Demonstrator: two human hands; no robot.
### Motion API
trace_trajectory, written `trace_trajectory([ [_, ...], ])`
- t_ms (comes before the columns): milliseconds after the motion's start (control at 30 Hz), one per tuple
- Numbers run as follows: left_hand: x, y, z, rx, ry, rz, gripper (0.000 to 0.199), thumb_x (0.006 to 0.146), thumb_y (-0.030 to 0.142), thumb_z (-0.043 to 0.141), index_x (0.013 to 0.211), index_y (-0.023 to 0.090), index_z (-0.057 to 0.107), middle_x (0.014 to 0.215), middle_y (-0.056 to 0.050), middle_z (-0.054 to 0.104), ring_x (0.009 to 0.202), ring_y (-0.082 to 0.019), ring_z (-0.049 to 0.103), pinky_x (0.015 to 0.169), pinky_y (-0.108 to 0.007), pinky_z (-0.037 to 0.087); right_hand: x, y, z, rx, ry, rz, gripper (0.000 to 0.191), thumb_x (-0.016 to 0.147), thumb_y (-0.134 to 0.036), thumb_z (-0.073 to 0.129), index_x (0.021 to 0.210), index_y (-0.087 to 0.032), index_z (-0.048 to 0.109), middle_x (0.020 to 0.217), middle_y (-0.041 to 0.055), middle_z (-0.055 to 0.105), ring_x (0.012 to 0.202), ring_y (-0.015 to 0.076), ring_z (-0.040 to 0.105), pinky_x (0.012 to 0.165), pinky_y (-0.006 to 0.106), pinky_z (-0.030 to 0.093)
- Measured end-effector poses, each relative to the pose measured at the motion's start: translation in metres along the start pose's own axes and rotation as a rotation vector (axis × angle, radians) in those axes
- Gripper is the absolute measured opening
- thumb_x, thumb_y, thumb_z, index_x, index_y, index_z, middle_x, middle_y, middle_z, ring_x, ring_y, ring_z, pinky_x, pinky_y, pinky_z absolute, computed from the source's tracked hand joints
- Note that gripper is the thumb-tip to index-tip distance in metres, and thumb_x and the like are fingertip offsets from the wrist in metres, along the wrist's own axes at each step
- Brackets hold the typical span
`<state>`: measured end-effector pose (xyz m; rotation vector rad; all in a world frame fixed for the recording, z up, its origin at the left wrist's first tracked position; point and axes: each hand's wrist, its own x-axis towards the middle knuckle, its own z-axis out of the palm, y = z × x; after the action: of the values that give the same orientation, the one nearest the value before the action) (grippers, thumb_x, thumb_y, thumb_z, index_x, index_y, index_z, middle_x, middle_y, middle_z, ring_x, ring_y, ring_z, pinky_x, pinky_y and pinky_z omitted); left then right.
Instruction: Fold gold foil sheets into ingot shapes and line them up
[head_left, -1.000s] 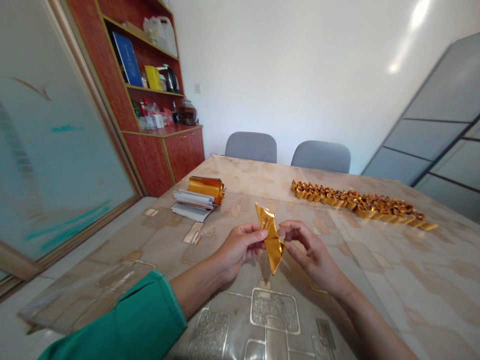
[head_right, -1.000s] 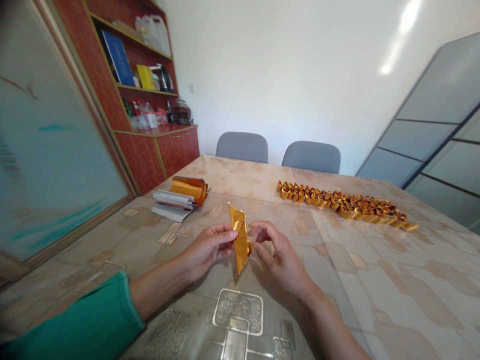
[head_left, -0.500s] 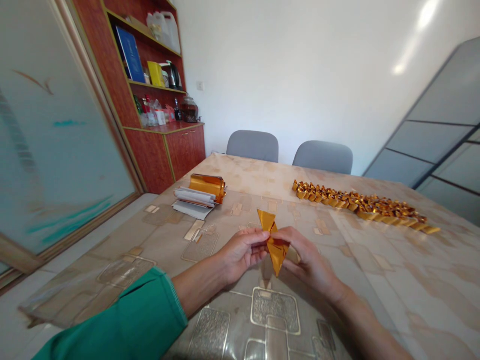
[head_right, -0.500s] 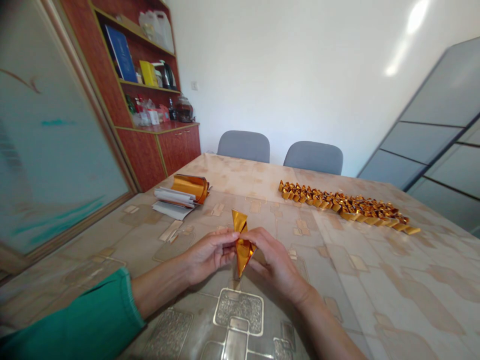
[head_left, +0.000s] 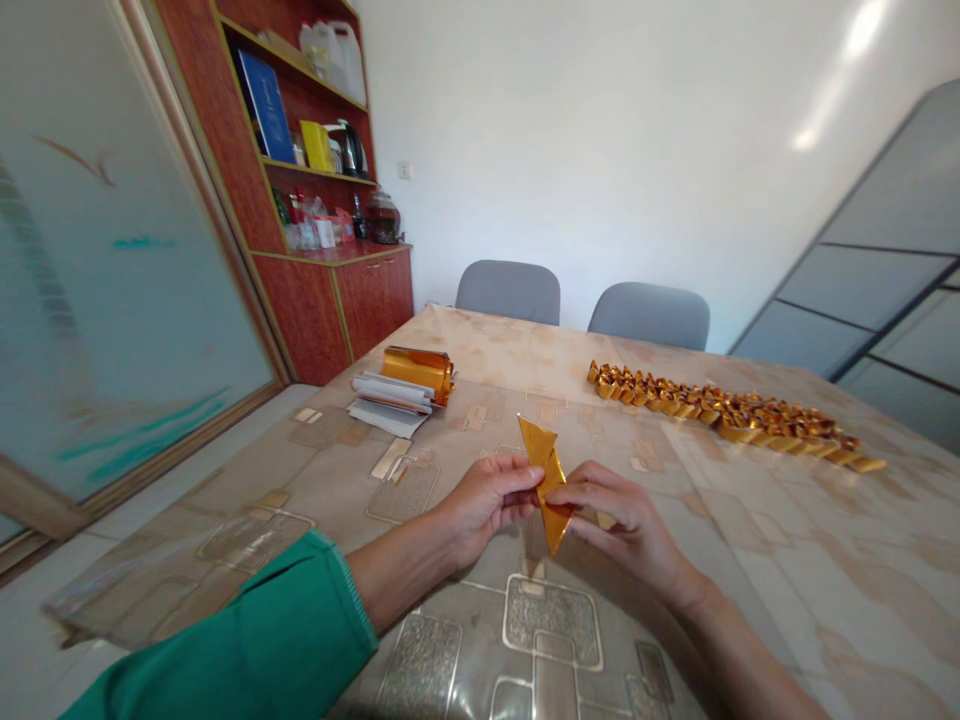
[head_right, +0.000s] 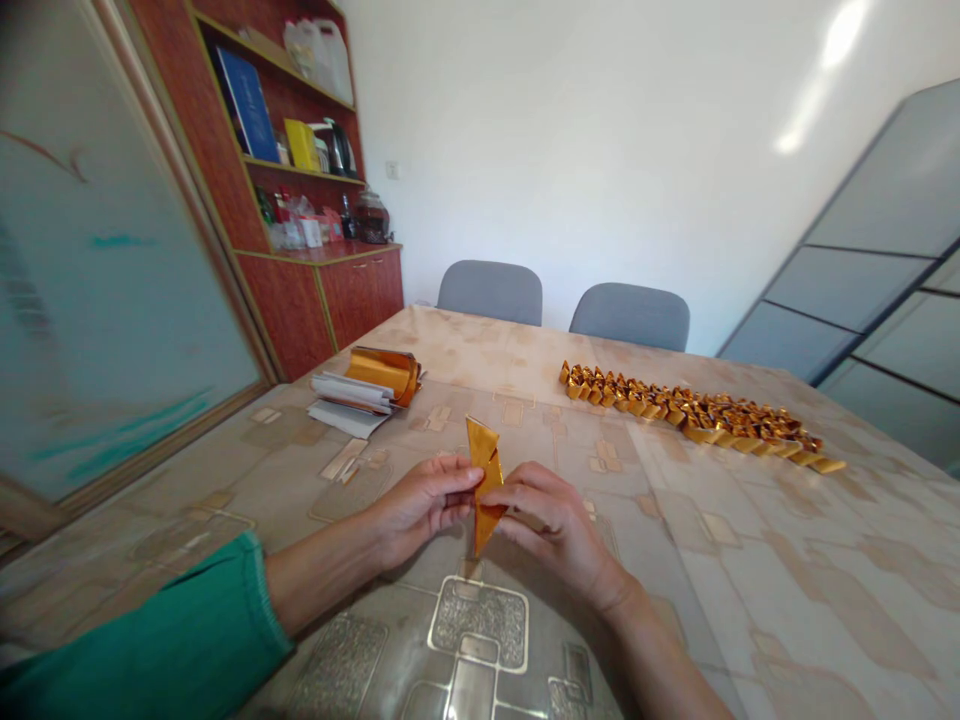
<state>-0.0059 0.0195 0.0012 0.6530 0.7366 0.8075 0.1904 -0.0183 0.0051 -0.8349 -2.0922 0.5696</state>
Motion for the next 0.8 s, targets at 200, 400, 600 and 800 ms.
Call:
trace_trajectory([
  [200,-0.001,-0.001,0.002,0.013,-0.01,0.011,0.016,0.07,0.013,0.083,0.073,0.012,0.068,0.067,0.001,0.067,0.056,-0.005,0.059,0.057,-0.016,0.047,0.0,0.002,-0.005,0.015,0.05,-0.004,0.022,0.092,-0.036,0.065,0.112,-0.037,0.073,0.088,0.0037,0.066,0.08,0.0195,0.063,0.068,0.034,0.051],
  [400,-0.001,0.0,0.003,0.022,-0.023,0.035,0.02,0.07,0.017,0.085,0.073,0.012,0.066,0.067,0.001,0.067,0.057,-0.005,0.06,0.058,-0.015,0.048,0.002,0.0,-0.005,0.013,0.095,0.065,0.019,0.096,-0.035,0.058,0.105,-0.032,0.075,0.084,0.0033,0.061,0.081,0.0195,0.059,0.071,0.034,0.047],
  [600,-0.004,-0.005,0.004,0.051,-0.054,0.054,0.031,0.061,0.025,0.09,0.072,0.012,0.065,0.07,-0.001,0.069,0.064,-0.009,0.066,0.058,-0.016,0.047,0.006,-0.003,0.003,0.036,0.225,0.132,0.018,0.092,-0.032,0.063,0.077,-0.024,0.068,0.076,0.0017,0.06,0.075,0.0187,0.056,0.068,0.033,0.043],
  [800,-0.007,-0.009,0.006,0.07,-0.03,0.117,0.036,0.058,0.031,0.091,0.076,0.011,0.067,0.074,-0.003,0.071,0.07,-0.012,0.07,0.059,-0.017,0.046,0.007,-0.003,0.014,0.208,0.301,0.313,0.023,0.09,-0.039,0.063,0.076,-0.022,0.061,0.071,0.0003,0.062,0.065,0.0154,0.056,0.062,0.029,0.042],
])
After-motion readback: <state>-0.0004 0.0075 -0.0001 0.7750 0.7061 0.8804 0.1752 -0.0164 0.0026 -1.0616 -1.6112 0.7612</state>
